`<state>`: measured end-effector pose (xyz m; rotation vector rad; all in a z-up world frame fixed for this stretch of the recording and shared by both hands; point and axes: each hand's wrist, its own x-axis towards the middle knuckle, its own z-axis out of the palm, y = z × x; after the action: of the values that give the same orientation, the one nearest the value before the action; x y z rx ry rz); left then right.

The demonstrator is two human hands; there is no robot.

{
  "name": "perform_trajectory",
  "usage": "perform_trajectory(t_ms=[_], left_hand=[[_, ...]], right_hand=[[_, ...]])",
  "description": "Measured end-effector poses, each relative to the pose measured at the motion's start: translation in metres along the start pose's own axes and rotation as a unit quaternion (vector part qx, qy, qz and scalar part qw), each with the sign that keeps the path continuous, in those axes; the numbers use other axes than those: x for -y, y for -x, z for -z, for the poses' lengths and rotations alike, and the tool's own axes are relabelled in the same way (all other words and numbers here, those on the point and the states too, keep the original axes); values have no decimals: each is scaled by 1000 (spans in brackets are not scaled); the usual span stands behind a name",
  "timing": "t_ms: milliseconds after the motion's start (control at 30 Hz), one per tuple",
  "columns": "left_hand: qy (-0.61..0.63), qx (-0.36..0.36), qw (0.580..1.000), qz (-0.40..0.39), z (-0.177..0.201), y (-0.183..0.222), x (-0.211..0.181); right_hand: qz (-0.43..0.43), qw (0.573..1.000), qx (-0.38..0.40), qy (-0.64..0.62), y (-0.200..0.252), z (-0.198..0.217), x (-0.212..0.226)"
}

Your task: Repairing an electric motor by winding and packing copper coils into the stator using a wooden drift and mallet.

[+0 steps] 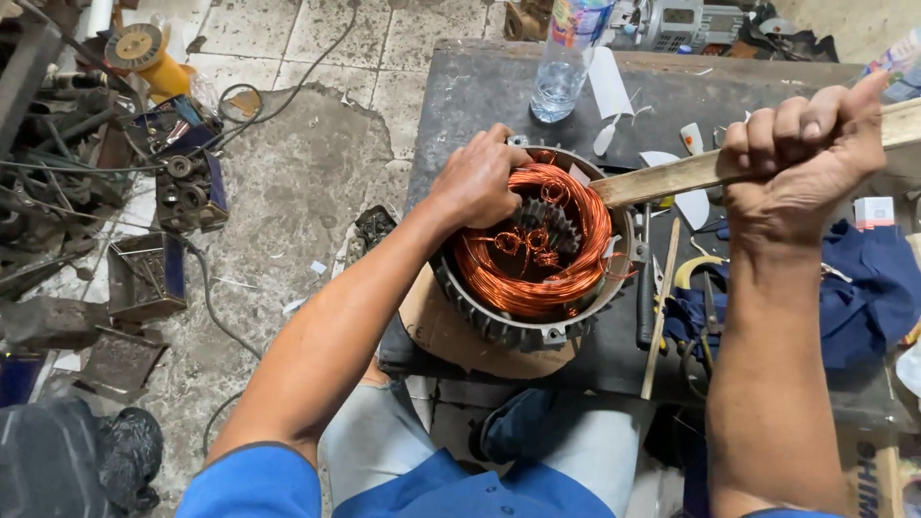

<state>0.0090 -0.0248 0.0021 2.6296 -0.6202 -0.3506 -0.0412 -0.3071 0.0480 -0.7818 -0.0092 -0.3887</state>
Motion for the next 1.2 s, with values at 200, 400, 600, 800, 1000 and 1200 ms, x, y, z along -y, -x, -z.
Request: perform_trajectory(t_ms=[200, 400, 600, 800, 1000, 1200], left_hand=[[-9, -25, 1000, -15, -9, -8, 10], [5, -45, 998, -37, -9, -6, 12], [22, -59, 997, -33, -8, -4, 9], [41, -47, 998, -29, -4, 0, 9], [51, -60, 996, -30, -3, 3, 4], [29, -60, 997, -50, -8, 2, 10]], right_hand=[[61, 992, 48, 101, 13, -22, -10], [113, 925, 240, 273, 39, -46, -36], [102, 898, 103, 416, 62, -90, -57], [172, 873, 95, 447, 72, -96, -82], [171, 838, 120, 504, 65, -87, -57], [40, 810, 348, 470, 27, -57, -23]])
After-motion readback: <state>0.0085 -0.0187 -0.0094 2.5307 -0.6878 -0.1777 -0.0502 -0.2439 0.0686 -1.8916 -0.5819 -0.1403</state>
